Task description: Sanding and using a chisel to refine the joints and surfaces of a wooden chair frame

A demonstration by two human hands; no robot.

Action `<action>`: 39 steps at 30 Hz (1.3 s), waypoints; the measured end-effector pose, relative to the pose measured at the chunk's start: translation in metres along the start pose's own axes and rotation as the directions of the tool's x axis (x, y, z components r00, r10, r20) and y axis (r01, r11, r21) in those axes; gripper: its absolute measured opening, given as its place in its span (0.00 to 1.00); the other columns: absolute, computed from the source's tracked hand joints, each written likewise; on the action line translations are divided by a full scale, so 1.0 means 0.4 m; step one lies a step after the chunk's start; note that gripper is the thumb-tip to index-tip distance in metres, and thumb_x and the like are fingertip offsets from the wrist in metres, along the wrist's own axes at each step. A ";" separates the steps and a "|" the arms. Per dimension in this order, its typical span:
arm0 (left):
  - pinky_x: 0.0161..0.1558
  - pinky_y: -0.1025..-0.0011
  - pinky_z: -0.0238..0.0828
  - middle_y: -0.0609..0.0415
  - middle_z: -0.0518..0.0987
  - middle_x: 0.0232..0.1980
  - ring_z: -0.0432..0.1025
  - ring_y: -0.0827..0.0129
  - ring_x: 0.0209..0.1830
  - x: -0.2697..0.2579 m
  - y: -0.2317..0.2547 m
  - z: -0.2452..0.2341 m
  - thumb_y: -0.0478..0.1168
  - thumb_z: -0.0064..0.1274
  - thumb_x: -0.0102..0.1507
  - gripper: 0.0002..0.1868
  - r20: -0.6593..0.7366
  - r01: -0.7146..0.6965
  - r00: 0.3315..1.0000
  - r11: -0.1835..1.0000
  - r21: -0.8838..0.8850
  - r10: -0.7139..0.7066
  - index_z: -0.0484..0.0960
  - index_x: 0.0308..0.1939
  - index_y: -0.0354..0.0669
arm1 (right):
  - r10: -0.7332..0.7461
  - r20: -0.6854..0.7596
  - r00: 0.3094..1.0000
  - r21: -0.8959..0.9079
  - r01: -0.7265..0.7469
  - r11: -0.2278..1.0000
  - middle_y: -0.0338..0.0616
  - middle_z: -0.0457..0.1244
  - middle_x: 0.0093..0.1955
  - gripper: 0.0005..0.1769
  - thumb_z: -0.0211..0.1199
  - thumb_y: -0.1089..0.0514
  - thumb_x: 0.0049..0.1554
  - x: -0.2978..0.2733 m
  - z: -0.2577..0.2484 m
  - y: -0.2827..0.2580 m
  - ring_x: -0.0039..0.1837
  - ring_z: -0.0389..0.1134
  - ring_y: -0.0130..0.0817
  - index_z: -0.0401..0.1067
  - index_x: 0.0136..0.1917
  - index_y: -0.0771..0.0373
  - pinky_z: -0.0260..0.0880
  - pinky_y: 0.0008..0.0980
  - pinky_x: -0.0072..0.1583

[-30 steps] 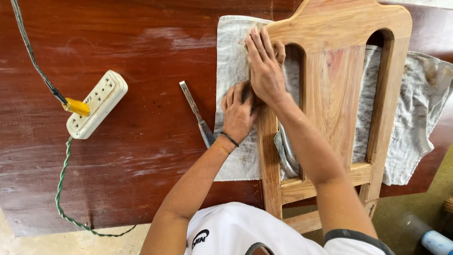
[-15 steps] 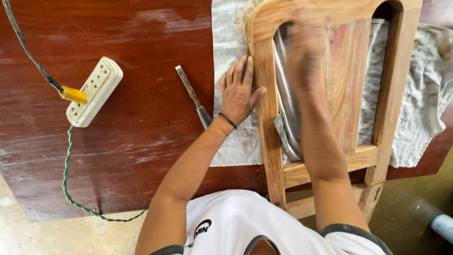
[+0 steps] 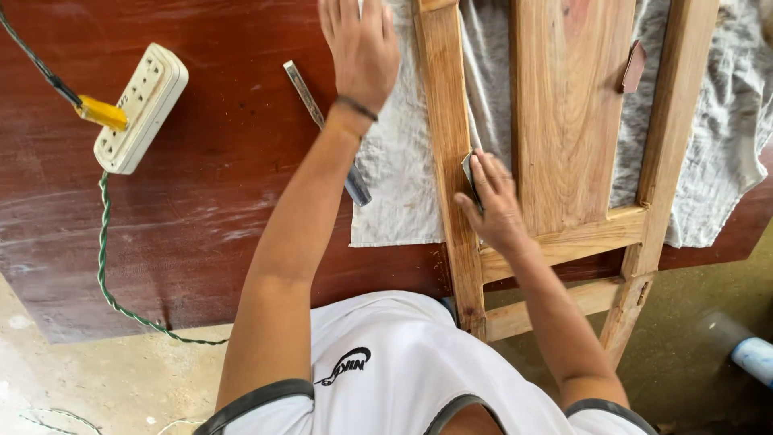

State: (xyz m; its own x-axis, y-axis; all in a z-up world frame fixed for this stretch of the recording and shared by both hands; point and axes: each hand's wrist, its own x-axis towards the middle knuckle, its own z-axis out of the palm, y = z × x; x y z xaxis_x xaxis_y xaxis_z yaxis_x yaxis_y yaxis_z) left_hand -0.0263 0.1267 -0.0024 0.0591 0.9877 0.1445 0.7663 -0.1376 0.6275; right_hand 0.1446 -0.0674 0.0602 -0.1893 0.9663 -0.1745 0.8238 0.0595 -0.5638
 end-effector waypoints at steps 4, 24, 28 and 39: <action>0.57 0.57 0.55 0.39 0.63 0.48 0.58 0.50 0.52 -0.238 0.043 -0.018 0.30 0.33 0.59 0.15 -0.062 -0.101 0.995 0.912 -0.398 0.084 0.61 0.50 0.34 | -0.142 -0.263 0.954 -0.011 0.144 0.989 0.54 0.49 0.63 0.20 0.41 0.69 0.55 0.016 0.036 -0.017 0.65 0.49 0.47 0.53 0.62 0.69 0.49 0.37 0.64; 0.25 0.63 0.68 0.46 0.73 0.22 0.72 0.52 0.24 -0.500 0.106 -0.053 0.59 0.44 0.52 0.24 0.763 0.251 0.644 0.957 -0.143 -0.055 0.65 0.37 0.43 | -0.363 -0.087 0.928 -0.146 0.349 0.926 0.45 0.50 0.65 0.21 0.40 0.66 0.54 0.254 0.129 0.036 0.69 0.40 0.38 0.59 0.61 0.62 0.24 0.41 0.66; 0.26 0.62 0.69 0.42 0.74 0.23 0.72 0.50 0.26 -0.513 0.093 -0.016 0.57 0.44 0.53 0.21 0.855 0.360 0.516 0.918 -0.167 -0.047 0.68 0.34 0.43 | -0.340 -0.008 0.940 -0.251 0.328 0.911 0.40 0.47 0.67 0.22 0.42 0.64 0.54 0.264 0.104 0.014 0.69 0.40 0.34 0.57 0.62 0.60 0.25 0.40 0.66; 0.23 0.54 0.59 0.44 0.72 0.21 0.67 0.46 0.24 -0.519 0.096 -0.023 0.57 0.43 0.54 0.20 0.824 0.282 0.564 0.951 -0.127 -0.057 0.66 0.24 0.42 | -0.106 0.226 0.968 -0.340 0.181 0.923 0.51 0.33 0.70 0.29 0.33 0.79 0.57 0.400 0.009 -0.098 0.70 0.28 0.45 0.43 0.70 0.65 0.13 0.43 0.63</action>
State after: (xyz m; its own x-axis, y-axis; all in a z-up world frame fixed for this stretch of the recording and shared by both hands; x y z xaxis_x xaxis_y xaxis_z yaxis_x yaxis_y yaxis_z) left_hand -0.0153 -0.0842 -0.0012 0.5162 0.6260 -0.5845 0.6644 0.1379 0.7346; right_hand 0.0799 0.0839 0.0513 -0.3917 0.8726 -0.2918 0.9078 0.3147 -0.2774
